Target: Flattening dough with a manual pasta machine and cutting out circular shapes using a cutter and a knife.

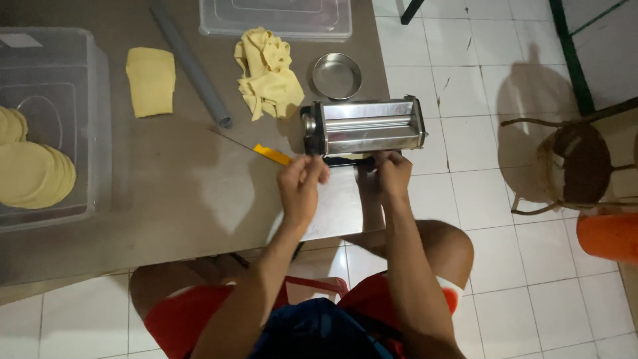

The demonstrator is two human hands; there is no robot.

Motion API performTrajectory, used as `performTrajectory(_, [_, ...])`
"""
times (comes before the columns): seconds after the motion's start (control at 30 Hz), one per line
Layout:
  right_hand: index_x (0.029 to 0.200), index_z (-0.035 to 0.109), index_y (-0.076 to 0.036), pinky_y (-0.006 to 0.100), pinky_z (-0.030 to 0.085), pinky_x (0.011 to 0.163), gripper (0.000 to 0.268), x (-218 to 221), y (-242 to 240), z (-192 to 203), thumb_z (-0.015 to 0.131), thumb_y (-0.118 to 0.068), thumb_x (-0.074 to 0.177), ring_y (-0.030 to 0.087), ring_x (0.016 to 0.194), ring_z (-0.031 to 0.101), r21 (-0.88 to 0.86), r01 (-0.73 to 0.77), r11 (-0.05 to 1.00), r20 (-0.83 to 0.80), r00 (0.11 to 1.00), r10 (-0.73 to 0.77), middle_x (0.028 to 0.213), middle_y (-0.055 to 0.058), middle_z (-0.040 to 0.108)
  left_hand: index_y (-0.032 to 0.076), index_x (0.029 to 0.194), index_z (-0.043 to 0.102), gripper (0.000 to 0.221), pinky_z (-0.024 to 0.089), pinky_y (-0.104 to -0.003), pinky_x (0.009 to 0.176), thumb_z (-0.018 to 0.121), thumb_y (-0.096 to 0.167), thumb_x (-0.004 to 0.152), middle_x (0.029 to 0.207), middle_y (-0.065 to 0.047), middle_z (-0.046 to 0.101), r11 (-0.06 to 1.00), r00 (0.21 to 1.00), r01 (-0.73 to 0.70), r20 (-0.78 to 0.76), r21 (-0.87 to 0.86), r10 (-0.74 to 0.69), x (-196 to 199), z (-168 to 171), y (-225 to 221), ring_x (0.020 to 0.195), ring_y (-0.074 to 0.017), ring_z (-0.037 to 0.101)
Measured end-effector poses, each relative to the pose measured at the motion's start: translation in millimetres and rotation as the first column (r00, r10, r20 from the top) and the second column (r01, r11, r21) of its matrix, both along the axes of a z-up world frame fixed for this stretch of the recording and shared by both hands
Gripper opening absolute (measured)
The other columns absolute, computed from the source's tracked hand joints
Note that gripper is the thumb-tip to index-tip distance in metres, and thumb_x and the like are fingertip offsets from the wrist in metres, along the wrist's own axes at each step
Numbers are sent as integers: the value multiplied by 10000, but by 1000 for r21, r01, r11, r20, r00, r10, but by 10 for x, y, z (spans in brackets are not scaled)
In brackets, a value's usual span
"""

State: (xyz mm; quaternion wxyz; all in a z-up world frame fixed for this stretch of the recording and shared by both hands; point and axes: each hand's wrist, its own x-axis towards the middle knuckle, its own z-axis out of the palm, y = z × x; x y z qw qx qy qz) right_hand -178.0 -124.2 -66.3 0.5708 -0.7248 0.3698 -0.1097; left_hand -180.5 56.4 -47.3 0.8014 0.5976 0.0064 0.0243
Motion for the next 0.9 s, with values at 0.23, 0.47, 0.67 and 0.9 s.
performTrajectory(0.23, [829, 603, -109, 460, 515, 985, 99, -249, 65, -114, 687, -58, 815, 300, 945, 669, 733, 81, 676, 242, 897, -370, 850, 62, 638, 32, 948, 663, 102, 579, -361, 923, 674, 134, 953, 1010, -122, 718, 967, 874, 20, -465, -255, -141, -501, -166, -329, 961, -225, 696])
performTrajectory(0.47, [765, 646, -126, 530, 587, 975, 101, -572, 155, -92, 664, -87, 856, 312, 989, 656, 856, -50, 515, 328, 822, -466, 858, 43, 669, 53, 1230, 582, 435, 317, -410, 1218, 808, 244, 912, 1172, -58, 463, 640, 646, -171, -576, -749, -501, -471, -384, -626, 1293, -235, 459])
performTrajectory(0.67, [746, 692, -172, 517, 598, 1000, 111, -825, 239, 72, 676, -119, 842, 285, 982, 681, 845, -95, 527, 359, 831, -426, 869, -6, 702, 46, 1197, 678, 410, 581, -335, 856, 853, 227, 873, 1158, -88, 727, 537, 652, -260, -556, -803, -516, -296, -550, -739, 1058, -213, 685])
performTrajectory(0.9, [814, 689, -177, 472, 595, 1015, 80, -1225, 57, -465, 675, -209, 887, 258, 1004, 733, 863, -140, 485, 372, 826, -423, 989, 10, 776, 43, 1302, 678, 440, 561, -469, 1035, 805, 66, 881, 1294, -152, 716, 585, 703, -247, -558, -773, -441, -458, -793, -885, 1188, -286, 692])
